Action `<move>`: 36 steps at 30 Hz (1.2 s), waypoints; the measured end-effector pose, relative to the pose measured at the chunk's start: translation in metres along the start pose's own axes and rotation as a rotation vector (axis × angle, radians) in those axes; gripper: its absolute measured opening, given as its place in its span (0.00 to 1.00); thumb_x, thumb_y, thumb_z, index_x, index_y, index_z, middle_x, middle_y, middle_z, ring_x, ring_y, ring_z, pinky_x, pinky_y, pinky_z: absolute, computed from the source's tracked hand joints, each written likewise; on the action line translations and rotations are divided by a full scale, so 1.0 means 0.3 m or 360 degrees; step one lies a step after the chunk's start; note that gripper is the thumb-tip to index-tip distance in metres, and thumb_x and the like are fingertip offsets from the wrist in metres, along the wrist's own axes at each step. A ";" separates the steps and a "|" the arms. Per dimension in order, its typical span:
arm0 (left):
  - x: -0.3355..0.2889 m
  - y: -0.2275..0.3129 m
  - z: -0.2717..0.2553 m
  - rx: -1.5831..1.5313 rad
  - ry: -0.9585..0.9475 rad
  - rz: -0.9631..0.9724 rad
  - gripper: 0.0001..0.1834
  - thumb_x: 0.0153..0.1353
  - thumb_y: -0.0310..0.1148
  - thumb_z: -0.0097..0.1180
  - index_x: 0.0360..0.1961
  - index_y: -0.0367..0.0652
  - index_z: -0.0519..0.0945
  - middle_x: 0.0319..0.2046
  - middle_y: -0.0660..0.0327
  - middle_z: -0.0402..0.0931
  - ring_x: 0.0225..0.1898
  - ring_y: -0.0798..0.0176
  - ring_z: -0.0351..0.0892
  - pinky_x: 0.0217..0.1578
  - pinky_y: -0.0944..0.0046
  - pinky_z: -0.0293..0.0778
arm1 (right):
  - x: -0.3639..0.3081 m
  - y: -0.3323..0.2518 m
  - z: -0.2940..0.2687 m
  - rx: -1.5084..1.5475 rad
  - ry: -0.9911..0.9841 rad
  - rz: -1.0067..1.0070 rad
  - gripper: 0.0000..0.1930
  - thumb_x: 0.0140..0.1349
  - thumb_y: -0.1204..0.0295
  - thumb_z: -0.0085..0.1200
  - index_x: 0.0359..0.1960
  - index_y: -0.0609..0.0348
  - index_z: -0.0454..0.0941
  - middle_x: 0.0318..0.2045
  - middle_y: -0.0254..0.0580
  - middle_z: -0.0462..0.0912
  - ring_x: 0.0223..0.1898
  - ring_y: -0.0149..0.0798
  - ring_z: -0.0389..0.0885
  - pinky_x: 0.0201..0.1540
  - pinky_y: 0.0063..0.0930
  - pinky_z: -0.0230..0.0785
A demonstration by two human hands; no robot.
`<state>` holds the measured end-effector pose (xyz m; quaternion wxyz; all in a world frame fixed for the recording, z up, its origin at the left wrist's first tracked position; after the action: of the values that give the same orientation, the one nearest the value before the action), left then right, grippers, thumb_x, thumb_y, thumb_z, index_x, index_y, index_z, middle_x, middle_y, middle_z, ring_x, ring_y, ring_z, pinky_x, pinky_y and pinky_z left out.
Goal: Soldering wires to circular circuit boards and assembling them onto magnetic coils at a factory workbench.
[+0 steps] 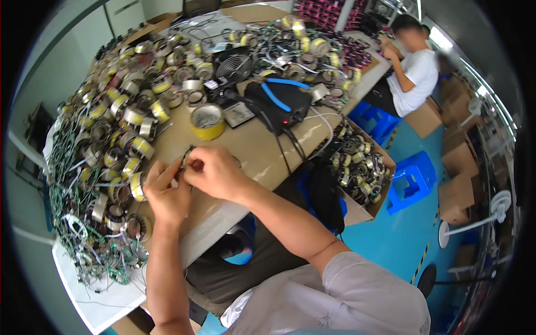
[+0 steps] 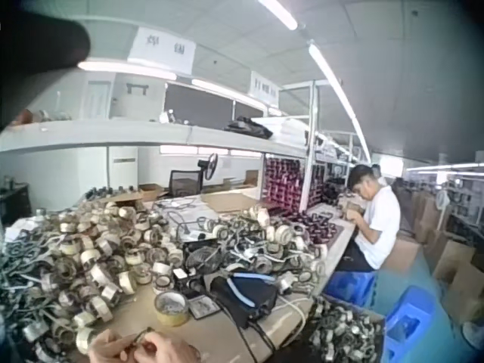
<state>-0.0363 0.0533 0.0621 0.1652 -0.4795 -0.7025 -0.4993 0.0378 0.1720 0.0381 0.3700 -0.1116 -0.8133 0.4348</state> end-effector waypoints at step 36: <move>0.004 -0.142 -0.004 -0.0603 -0.0026 -0.0632 0.07 0.61 0.21 0.67 0.40 0.34 0.87 0.24 0.69 0.79 0.21 0.79 0.72 0.21 0.77 0.66 | -0.157 -0.026 -0.172 -0.0510 -0.0098 -0.0230 0.28 0.48 0.73 0.72 0.54 0.57 0.79 0.54 0.46 0.77 0.55 0.54 0.75 0.59 0.43 0.71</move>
<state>-0.0728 0.0510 0.0403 -0.0342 -0.3588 -0.6780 -0.6407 0.1080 0.1758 0.0383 0.3527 -0.0969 -0.8891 0.2752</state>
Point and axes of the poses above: each hand's wrist, its own x-axis towards the middle knuckle, its own z-axis out of the palm, y = z × x, the point moved 9 cm from there along x, towards the middle knuckle
